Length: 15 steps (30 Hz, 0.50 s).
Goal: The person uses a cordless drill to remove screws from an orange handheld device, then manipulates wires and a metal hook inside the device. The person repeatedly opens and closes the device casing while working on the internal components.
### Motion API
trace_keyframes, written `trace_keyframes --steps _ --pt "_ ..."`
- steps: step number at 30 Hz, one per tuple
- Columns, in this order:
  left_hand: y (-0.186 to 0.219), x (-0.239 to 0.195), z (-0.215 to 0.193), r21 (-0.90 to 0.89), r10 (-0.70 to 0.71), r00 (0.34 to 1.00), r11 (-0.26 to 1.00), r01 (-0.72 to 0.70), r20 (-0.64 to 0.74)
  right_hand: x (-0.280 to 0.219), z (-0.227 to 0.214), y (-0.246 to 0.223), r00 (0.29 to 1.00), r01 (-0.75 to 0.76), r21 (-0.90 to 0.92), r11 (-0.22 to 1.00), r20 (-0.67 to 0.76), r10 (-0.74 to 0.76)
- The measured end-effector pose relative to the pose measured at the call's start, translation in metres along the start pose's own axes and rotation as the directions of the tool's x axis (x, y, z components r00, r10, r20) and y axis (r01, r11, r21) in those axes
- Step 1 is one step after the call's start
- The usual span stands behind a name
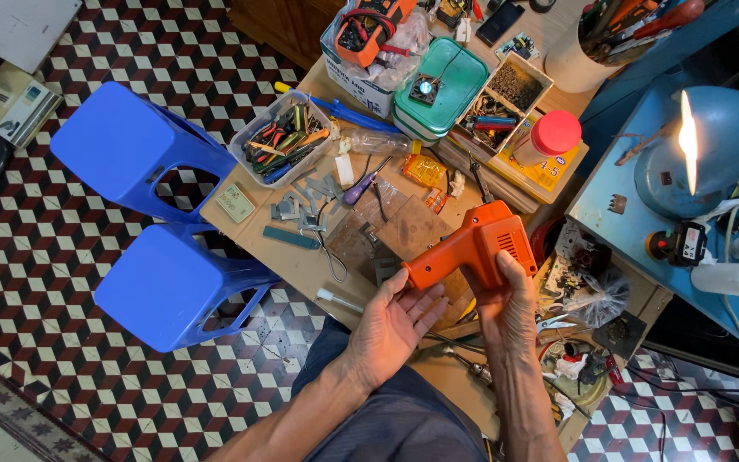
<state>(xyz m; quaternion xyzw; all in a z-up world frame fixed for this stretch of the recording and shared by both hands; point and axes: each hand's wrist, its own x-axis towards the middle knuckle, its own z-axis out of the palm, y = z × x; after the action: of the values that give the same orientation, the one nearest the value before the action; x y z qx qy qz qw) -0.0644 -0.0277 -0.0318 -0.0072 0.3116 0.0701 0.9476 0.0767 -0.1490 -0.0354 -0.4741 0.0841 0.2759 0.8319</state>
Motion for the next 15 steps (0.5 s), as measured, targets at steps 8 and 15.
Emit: trace_keyframes --steps 8,15 --pt "0.001 -0.016 -0.02 0.283 -0.171 0.985 0.945 0.163 0.005 0.002 -0.005 -0.007 1.0 0.003 -0.054 0.999 -0.004 -0.003" --pt "0.052 -0.01 -0.042 0.938 0.226 0.974 0.336 -0.088 0.011 -0.015 -0.033 -0.026 0.999 0.053 -0.139 0.989 0.019 -0.051"
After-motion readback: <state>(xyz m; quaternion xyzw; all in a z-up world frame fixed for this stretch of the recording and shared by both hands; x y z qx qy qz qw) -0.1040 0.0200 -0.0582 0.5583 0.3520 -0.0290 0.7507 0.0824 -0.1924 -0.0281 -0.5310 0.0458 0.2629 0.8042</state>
